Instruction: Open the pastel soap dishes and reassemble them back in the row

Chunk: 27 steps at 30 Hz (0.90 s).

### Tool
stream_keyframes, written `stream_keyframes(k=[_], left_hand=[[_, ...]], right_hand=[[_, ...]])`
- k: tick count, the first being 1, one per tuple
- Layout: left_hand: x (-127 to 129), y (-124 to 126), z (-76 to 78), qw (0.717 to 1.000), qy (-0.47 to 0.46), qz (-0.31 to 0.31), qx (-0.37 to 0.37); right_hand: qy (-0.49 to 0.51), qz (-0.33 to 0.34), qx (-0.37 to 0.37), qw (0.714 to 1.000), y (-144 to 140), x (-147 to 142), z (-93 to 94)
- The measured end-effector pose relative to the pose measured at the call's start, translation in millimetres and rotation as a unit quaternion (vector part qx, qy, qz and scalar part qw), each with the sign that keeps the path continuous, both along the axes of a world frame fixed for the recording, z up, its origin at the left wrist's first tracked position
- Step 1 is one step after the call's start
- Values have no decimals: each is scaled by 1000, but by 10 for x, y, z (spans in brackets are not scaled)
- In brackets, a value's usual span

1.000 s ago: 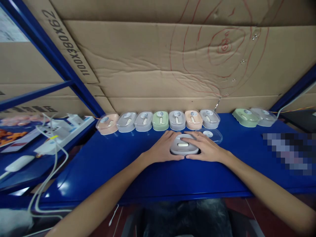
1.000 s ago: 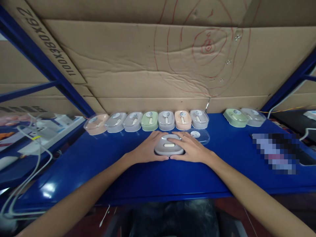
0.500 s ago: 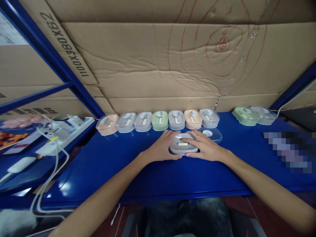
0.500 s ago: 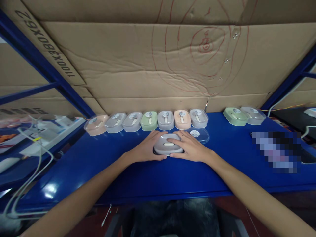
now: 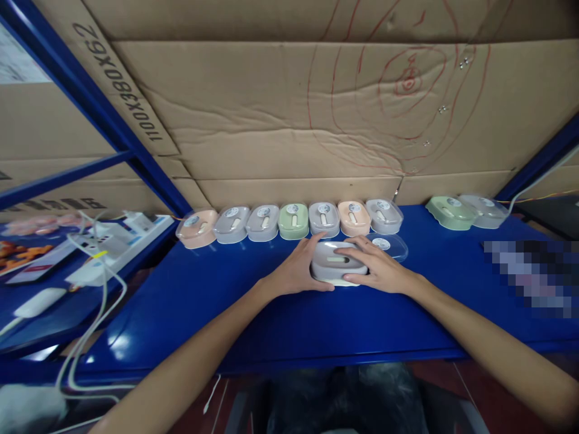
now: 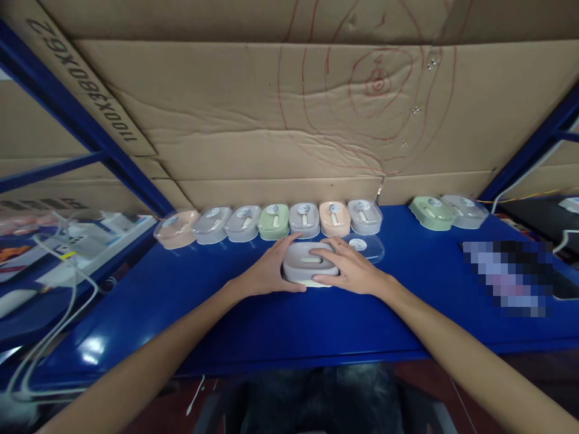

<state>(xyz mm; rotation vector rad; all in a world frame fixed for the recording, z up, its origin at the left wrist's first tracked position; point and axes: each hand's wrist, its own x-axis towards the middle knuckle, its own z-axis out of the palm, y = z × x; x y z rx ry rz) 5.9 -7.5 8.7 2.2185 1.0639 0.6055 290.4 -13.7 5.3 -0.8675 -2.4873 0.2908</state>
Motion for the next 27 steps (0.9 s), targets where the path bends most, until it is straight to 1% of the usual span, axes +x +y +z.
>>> stream_keyframes(k=[6,10,13,16,18,20,24,27], left_hand=[[3,1,18,1000,-14,5,-3],[6,13,38,1000,-25,-6,14],[4,29,35,999,-24,-19,27],[4,27,34,1000,-12,-15,23],[7,16,40,1000,-5,-10,18],[9,4,48,1000,2,-9,14],[6,-5,52,1000,7,-12,14],[-2,-1,42,1000,5,-16,17]], right_hand=[[53,-5,-8,999,5,9,34],[118,-13,-21,993,31,52,61],[187,-12,-30,982,70,87,72],[258,-53,-53,963,109,114,59],[294,-94,-82,948,132,131,28],[319,-121,-106,934,158,152,-21],[354,-136,-130,916,224,201,-156],[374,-147,-131,906,272,234,-255]])
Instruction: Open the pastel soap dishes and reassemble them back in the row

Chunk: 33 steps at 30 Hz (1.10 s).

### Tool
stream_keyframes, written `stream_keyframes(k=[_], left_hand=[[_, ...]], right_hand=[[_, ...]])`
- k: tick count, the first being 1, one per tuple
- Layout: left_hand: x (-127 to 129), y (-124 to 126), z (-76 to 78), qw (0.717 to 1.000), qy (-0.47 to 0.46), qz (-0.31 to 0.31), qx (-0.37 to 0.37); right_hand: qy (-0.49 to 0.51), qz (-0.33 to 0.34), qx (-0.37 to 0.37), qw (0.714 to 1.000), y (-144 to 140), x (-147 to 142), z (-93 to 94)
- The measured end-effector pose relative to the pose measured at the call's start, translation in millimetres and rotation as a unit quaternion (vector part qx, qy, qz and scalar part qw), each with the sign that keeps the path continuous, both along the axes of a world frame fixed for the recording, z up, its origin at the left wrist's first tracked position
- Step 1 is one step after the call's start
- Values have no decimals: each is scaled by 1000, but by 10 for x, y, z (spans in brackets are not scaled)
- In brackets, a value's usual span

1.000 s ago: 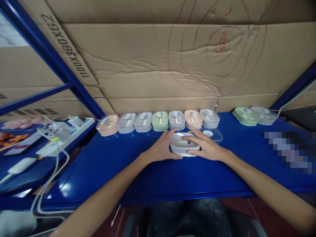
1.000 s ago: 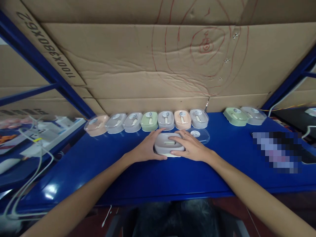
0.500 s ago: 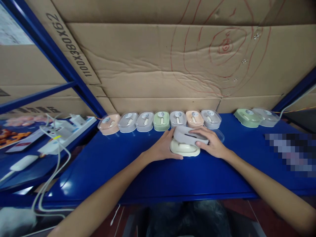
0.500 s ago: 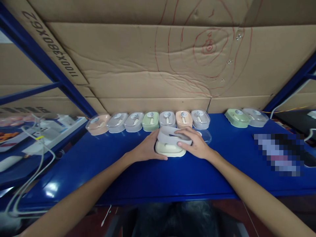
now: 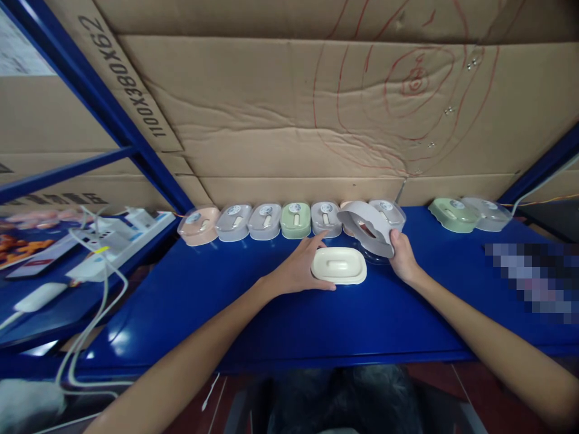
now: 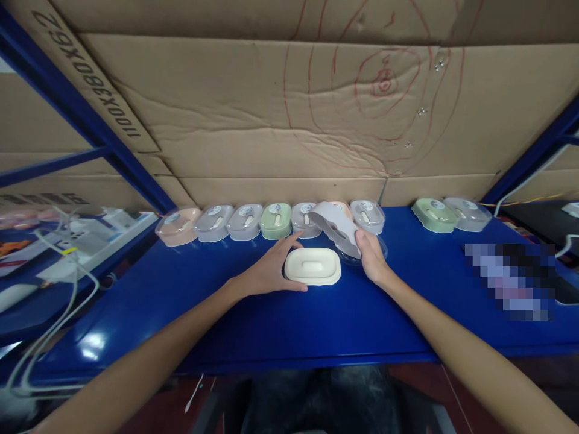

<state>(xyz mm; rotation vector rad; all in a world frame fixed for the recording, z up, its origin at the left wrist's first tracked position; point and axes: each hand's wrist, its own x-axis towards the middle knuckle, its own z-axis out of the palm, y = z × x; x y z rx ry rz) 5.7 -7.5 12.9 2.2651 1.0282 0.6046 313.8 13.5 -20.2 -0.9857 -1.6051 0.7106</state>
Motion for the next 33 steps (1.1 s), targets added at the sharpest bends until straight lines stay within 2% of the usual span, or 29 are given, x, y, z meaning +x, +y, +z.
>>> stream_keyframes(k=[5,10,16,21,27,33], left_hand=[[1,-2,-4,1000,-11,-2,-1],[10,-6,10,1000,-15,0,-2],[12,13,-3,999,-31,3,9],[16,13,11,999,-53,2,12],[18,-20,61,998,-65,18,20],[28,-33,79,996,-88,20,20]], right_hand=[[10,-26,7,1000,22,4,-50],[-13,-37,32,999,-55,-48,70],[-105,6,108,989,-168,-89,237],[-171,50,175,968,-197,-112,278],[-243,62,174,952,-229,-127,246],[-266,82,155,948,-227,-126,199]])
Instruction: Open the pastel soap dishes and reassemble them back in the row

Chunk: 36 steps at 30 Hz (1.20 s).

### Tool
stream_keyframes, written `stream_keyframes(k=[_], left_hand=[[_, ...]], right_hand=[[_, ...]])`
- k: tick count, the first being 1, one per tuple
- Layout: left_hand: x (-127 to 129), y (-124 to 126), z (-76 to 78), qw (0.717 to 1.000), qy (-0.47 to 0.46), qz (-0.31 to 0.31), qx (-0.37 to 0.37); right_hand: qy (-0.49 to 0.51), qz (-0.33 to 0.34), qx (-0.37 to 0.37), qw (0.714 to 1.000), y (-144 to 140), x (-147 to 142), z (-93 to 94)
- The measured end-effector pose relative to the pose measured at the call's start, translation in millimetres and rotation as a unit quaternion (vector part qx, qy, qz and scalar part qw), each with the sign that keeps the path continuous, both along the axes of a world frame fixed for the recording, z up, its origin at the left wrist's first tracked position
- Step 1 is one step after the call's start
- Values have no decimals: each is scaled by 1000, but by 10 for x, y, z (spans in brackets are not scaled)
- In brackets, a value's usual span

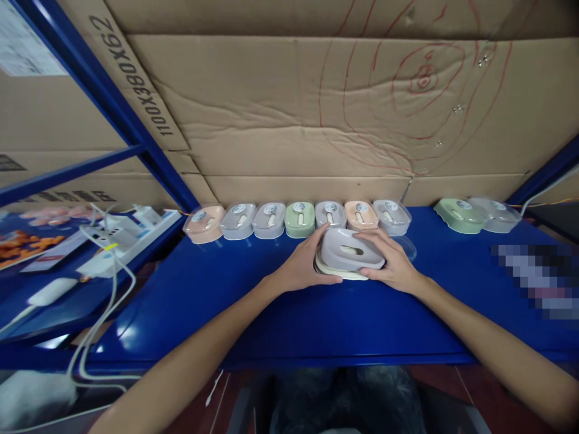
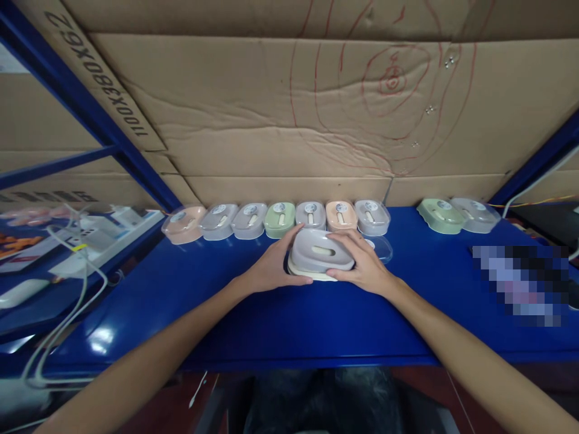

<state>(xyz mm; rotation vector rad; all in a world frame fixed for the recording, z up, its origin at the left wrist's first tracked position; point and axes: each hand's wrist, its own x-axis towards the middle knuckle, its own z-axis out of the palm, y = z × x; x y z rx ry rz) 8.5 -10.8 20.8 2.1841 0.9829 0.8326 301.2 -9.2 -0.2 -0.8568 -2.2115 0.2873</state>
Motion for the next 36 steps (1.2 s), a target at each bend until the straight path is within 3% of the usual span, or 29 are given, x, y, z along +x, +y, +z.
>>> stream_keyframes(k=[13,21,25,27,31,36], left_hand=[[27,-45,13,998,-40,-5,-37],[42,6,-102,979,-163,-46,-111],[91,1,-106,940,-268,-72,-199],[114,-23,-74,914,-310,-54,-256],[135,-62,-20,859,-357,-4,-367],[138,-42,-44,817,-376,-29,-437]], right_hand=[[-20,40,-22,999,-40,-60,-5],[-38,42,3,998,-79,-86,-10],[-36,43,19,998,-91,-100,-18],[-42,42,22,998,-93,-102,-19],[-55,41,39,997,-95,-98,-7],[-75,54,50,994,-95,-103,7]])
